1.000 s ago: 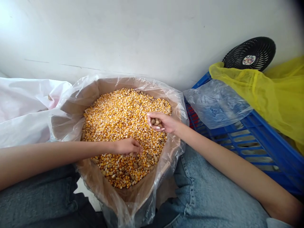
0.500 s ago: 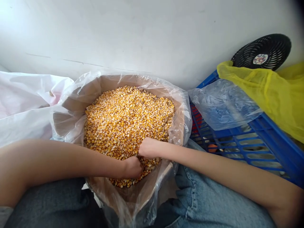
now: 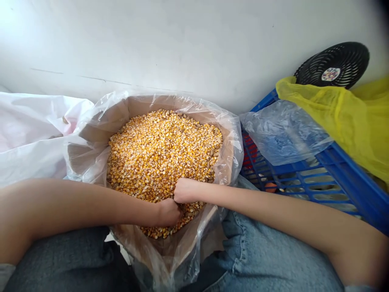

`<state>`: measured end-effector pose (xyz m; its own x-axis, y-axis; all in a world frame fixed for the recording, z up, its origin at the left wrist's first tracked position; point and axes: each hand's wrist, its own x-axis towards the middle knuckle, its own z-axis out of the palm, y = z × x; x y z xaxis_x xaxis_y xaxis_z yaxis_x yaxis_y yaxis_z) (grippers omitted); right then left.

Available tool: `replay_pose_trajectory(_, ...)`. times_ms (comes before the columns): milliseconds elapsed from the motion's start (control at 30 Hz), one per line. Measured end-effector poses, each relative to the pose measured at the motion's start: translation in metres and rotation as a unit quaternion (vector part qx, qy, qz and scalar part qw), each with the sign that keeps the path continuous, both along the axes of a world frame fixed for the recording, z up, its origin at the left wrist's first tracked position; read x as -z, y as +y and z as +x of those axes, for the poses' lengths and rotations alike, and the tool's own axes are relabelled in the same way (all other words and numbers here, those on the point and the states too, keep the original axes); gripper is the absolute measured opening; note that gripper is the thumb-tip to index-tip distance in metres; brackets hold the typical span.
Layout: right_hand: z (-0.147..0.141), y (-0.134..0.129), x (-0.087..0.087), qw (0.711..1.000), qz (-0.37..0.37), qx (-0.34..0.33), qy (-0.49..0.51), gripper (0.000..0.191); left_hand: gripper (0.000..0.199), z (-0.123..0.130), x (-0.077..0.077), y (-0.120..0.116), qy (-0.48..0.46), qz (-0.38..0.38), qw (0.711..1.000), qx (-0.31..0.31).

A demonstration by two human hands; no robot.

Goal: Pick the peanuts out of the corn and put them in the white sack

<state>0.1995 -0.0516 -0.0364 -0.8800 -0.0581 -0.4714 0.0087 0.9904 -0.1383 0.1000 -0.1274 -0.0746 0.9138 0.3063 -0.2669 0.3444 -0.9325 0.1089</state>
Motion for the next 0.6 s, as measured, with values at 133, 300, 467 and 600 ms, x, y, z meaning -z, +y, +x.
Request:
replay_pose_trajectory(133,-0.002,0.0,0.001,1.0,-0.004,0.006,0.006,0.02,0.014,-0.004,-0.001,0.001,0.014,0.002,1.0,0.017)
replay_pose_trajectory(300,0.001,0.01,-0.016,0.994,-0.033,0.1,0.001,0.019,0.011,-0.006,-0.035,0.014,0.046,-0.039,0.997,0.041)
replay_pose_trajectory(467,0.01,0.024,-0.036,0.951,-0.182,0.248,0.024,0.024,0.016,-0.036,-0.131,0.053,0.033,-0.227,0.973,-0.028)
replay_pose_trajectory(600,0.01,0.029,-0.036,0.898,-0.299,0.32,0.05,0.029,0.026,-0.125,-0.196,0.092,-0.032,-0.082,0.933,-0.349)
